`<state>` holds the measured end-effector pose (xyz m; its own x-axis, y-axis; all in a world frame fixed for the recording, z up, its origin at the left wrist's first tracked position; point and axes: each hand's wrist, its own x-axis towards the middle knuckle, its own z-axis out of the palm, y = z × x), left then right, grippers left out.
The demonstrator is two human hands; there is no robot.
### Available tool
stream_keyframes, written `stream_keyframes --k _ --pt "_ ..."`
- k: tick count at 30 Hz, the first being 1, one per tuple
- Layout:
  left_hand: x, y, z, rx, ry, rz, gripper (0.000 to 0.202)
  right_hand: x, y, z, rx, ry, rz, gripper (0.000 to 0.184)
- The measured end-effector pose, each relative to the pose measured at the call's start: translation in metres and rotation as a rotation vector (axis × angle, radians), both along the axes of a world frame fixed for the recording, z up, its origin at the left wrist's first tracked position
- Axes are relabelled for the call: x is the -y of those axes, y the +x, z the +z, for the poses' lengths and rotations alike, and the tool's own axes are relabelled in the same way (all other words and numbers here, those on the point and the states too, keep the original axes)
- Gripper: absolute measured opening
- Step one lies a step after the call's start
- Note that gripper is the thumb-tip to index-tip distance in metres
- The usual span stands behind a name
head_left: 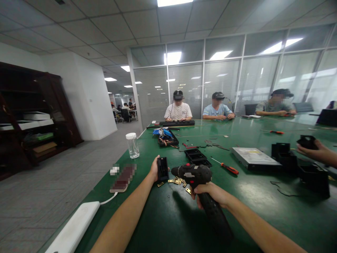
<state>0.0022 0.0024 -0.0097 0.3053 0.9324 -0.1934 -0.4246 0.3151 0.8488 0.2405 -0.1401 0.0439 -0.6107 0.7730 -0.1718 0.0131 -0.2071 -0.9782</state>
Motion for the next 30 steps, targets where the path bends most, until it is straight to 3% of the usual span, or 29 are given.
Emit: stream_keyframes --k 30 --pt "0.005 0.0023 0.007 0.026 -0.032 0.012 0.047 0.0002 0.0002 -0.0016 -0.002 0.034 -0.018 0.018"
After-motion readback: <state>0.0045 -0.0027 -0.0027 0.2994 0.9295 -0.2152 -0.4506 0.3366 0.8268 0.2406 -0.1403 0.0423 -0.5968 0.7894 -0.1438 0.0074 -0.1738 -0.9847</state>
